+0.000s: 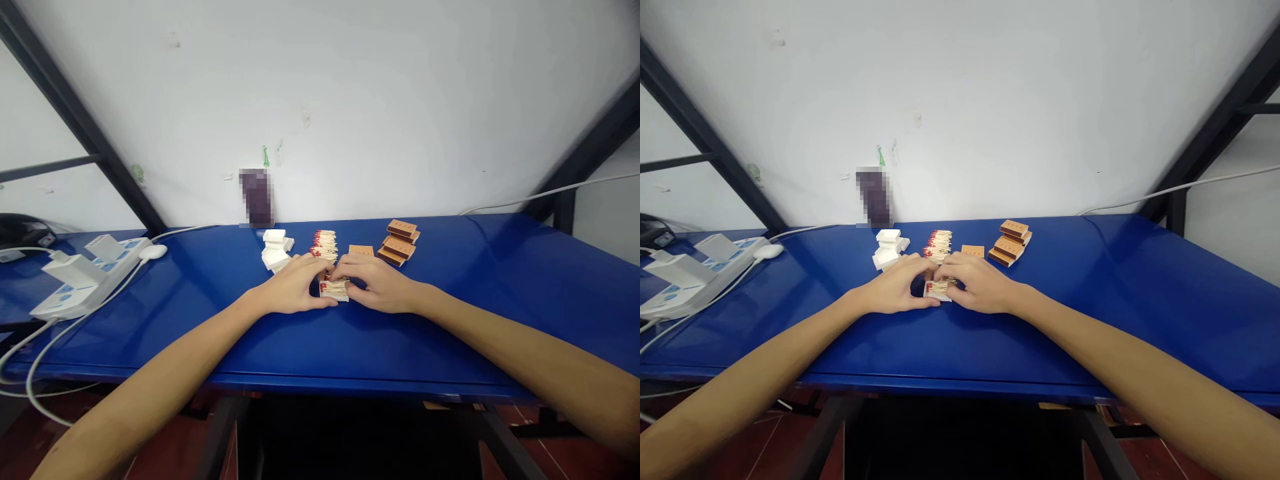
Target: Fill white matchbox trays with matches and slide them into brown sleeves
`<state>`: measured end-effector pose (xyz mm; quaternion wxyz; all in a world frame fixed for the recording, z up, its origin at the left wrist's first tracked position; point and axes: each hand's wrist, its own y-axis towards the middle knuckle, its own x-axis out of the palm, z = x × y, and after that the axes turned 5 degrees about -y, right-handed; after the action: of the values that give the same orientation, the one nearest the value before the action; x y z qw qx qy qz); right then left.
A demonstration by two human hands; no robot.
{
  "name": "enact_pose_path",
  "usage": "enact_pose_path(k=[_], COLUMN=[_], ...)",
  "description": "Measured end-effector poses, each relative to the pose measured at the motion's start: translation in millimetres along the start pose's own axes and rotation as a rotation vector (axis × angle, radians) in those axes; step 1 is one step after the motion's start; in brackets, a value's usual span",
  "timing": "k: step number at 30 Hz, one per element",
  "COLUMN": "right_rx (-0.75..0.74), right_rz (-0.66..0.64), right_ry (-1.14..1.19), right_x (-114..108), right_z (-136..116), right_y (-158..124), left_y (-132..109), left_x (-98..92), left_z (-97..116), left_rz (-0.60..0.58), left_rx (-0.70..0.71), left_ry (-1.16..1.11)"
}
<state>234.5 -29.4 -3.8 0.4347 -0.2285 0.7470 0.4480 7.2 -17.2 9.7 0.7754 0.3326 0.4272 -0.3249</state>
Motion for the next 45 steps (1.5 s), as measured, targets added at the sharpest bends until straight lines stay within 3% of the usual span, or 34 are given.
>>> enact_pose_path(k=[10,33,45], right_rx=[0.096,0.054,0.127], right_rz=[0.027,-0.011,-0.015], right_ry=[-0.019,-0.023,-0.075], right_x=[-0.8,1.0,2.3], right_z=[5.9,7.4,13.8], right_y=[0.1,0.3,-1.1], left_y=[1.3,0.1,0.8], left_x=[0.0,-1.1,-0.5], left_z=[-1.1,3.2,2.6], left_rz=[-0.028,-0.036,-0.058], left_rx=[0.034,0.057,0.076], left_ry=[0.094,0.064,0.061])
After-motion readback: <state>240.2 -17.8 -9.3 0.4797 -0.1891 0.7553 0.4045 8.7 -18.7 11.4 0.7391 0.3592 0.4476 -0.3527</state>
